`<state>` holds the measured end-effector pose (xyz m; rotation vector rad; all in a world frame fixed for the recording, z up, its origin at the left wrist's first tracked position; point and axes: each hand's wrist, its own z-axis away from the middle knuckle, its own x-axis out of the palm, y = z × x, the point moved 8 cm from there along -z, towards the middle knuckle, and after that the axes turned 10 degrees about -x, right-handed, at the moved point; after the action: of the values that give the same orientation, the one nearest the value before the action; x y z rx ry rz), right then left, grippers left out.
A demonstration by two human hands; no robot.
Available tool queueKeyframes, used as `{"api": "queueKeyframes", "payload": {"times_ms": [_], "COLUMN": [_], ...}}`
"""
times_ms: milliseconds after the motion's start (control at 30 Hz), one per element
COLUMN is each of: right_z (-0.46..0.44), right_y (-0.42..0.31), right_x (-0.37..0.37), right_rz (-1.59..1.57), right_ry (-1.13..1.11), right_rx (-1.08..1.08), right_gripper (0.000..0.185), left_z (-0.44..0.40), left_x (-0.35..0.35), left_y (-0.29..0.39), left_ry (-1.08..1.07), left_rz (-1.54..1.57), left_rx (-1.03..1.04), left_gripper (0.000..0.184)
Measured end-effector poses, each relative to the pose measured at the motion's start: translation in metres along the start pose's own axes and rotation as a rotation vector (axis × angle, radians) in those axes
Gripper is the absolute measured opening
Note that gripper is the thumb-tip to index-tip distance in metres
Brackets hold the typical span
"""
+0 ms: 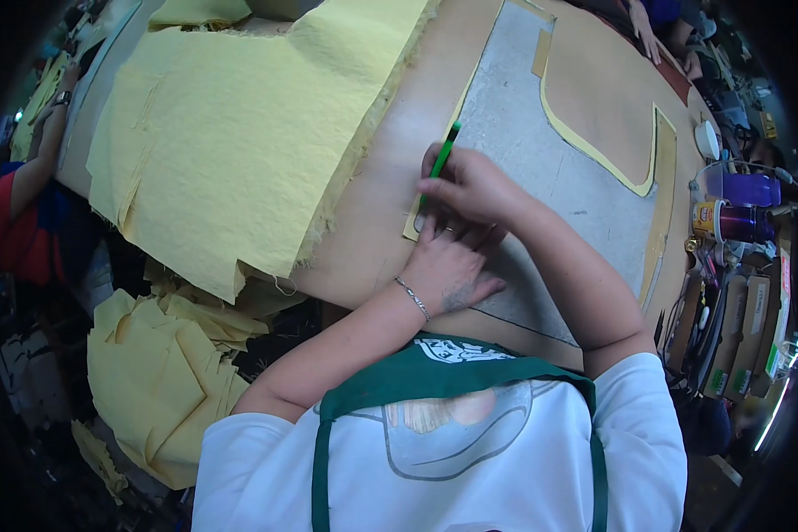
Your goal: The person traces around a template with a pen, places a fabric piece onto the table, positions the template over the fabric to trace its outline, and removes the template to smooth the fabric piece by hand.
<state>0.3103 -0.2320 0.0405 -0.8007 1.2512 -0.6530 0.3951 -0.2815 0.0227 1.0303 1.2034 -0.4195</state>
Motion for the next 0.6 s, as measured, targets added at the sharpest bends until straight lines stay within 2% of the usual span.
{"api": "queueKeyframes", "payload": {"times_ms": [100, 233, 333, 433, 533, 600], "right_z": [-0.019, -0.051, -0.067, -0.064, 0.005, 0.071], "right_y": [0.024, 0.065, 0.088, 0.12, 0.074, 0.048], "right_x": [-0.047, -0.121, -0.16, -0.171, -0.145, -0.116], "right_rz": [0.168, 0.281, 0.259, 0.075, -0.374, -0.25], "right_ry": [0.212, 0.519, 0.798, 0.992, 0.988, 0.883], "right_rx": [-0.06, 0.045, 0.077, 0.007, -0.083, -0.05], "right_gripper": [0.019, 0.019, 0.022, 0.025, 0.027, 0.024], "left_z": [0.0, 0.001, -0.003, -0.002, -0.001, -0.003], "left_x": [-0.006, -0.007, -0.006, -0.005, -0.004, -0.006], "left_y": [0.002, 0.004, 0.004, 0.003, 0.002, -0.001], "left_ry": [0.017, -0.002, -0.021, -0.032, -0.024, -0.051], "left_rz": [-0.021, -0.043, -0.046, -0.031, -0.027, -0.008], "left_rx": [-0.009, -0.002, -0.009, -0.013, 0.002, 0.015], "left_gripper": [0.063, 0.063, 0.063, 0.06, 0.054, 0.05]}}
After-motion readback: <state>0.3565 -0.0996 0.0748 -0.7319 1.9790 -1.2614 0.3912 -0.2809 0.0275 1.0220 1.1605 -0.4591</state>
